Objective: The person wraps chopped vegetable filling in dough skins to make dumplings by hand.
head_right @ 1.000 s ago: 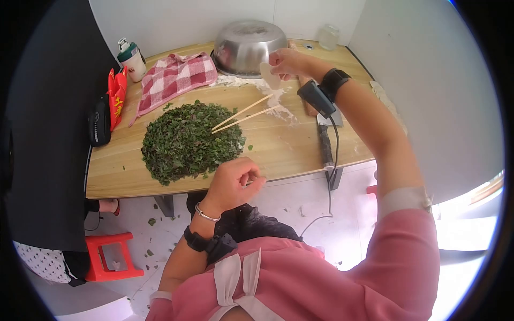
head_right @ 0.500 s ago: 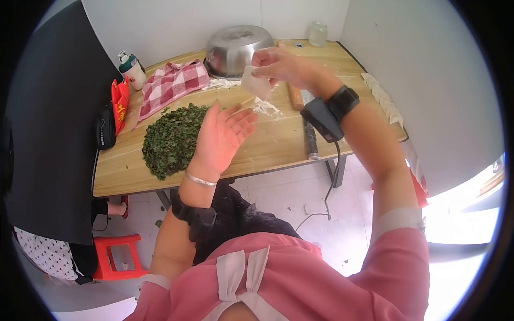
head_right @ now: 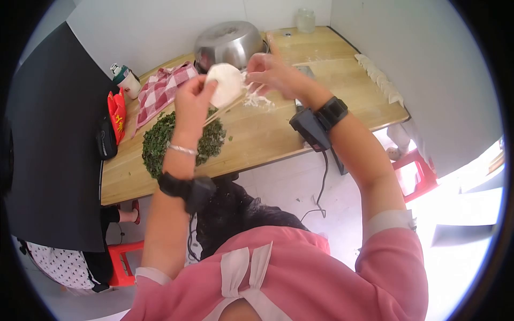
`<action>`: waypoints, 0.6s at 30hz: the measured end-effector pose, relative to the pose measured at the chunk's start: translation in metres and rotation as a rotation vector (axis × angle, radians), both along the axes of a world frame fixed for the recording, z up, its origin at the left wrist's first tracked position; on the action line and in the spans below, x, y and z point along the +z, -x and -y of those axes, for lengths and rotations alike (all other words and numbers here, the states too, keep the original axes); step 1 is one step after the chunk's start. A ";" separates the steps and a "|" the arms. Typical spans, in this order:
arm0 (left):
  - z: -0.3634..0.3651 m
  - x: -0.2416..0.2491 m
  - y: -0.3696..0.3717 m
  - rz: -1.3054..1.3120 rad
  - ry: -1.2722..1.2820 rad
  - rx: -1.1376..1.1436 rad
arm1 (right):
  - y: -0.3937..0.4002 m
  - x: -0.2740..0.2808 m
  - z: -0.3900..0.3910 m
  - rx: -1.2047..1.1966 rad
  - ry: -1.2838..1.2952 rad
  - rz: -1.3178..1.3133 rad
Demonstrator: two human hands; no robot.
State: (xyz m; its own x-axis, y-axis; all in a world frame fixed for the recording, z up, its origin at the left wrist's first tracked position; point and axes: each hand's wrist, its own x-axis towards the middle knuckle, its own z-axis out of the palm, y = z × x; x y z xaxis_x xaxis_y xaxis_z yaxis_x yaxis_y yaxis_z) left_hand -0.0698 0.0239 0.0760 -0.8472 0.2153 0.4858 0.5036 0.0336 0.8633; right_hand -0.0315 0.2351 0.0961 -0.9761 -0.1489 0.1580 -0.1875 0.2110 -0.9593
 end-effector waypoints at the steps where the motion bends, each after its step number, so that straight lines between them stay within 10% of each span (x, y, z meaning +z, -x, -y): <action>1: 0.009 0.007 0.011 -0.073 0.064 0.014 | -0.005 -0.001 0.001 0.007 0.011 0.009; 4: 0.039 0.025 0.043 -0.257 0.284 0.160 | -0.025 -0.010 0.016 -0.017 -0.123 0.325; 7: 0.070 0.032 0.060 -0.359 0.427 0.269 | -0.040 -0.050 0.054 -0.061 0.371 0.499; 13: 0.108 0.022 0.046 0.351 -0.344 -0.027 | 0.002 -0.077 0.100 -0.220 0.920 0.291; 18: 0.137 0.005 0.039 0.519 -0.555 -0.118 | 0.011 -0.058 0.119 0.011 0.472 0.080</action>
